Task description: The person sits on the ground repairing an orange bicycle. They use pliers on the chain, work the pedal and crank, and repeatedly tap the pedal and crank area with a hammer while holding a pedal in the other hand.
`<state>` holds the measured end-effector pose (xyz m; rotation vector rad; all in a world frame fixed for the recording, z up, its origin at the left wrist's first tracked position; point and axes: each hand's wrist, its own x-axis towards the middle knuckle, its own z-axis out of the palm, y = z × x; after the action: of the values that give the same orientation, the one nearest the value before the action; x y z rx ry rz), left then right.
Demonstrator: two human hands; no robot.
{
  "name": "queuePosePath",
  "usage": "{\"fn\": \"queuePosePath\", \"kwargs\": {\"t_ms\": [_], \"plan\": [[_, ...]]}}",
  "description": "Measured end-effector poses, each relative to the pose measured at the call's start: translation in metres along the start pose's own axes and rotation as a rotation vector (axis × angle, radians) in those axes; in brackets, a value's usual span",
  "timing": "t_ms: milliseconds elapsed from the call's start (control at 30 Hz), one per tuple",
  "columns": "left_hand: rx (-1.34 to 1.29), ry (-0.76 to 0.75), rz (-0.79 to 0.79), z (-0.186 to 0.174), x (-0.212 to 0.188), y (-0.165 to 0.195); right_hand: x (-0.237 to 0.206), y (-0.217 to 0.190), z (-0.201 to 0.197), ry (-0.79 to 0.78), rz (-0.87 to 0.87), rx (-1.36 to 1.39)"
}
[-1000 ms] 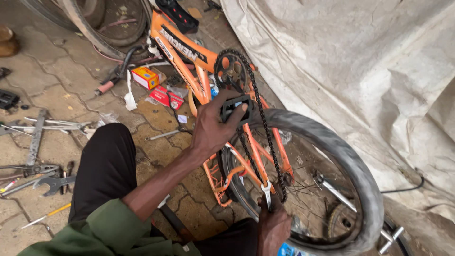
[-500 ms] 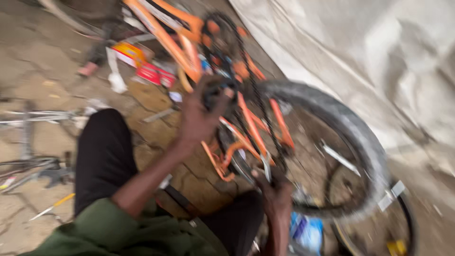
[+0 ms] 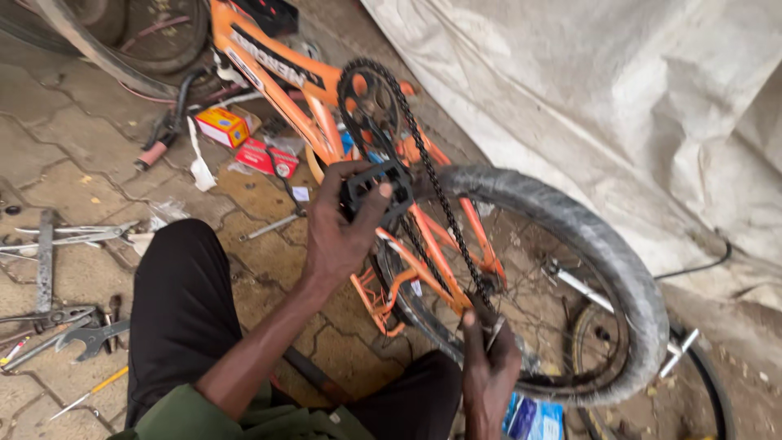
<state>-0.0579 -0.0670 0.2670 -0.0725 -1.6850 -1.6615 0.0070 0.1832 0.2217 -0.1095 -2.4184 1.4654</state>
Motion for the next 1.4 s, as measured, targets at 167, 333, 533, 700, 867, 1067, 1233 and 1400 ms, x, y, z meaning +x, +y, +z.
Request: {"fn": "queuePosePath", "kwargs": {"t_ms": [167,333,533,700,867,1067,1233,1400], "plan": [[-0.124,0.004,-0.357,0.000,0.008,0.012,0.088,-0.074,0.044,-0.013,-0.425,-0.150],[-0.141,0.061,-0.253,0.003,0.012,0.019,0.163,-0.134,0.100,-0.107,-0.323,-0.385],[-0.191,0.057,-0.354,0.001,0.015,0.017,0.186,-0.154,0.139,-0.268,-0.336,-0.261],[-0.147,0.033,-0.540,0.000,0.013,0.015,0.181,-0.157,0.139,-0.225,-0.464,-0.379],[-0.166,0.066,-0.250,0.001,0.016,0.021,0.175,-0.162,0.130,-0.276,-0.385,-0.375],[-0.212,0.058,-0.479,0.001,0.032,0.029,0.179,-0.155,0.126,-0.395,-0.387,-0.137],[-0.209,0.161,-0.007,0.003,0.066,0.026,0.177,-0.150,0.118,-0.352,-0.389,0.169],[-0.332,0.171,-0.212,-0.004,0.097,0.029,0.150,-0.154,0.068,-0.237,-0.334,0.051]]}}
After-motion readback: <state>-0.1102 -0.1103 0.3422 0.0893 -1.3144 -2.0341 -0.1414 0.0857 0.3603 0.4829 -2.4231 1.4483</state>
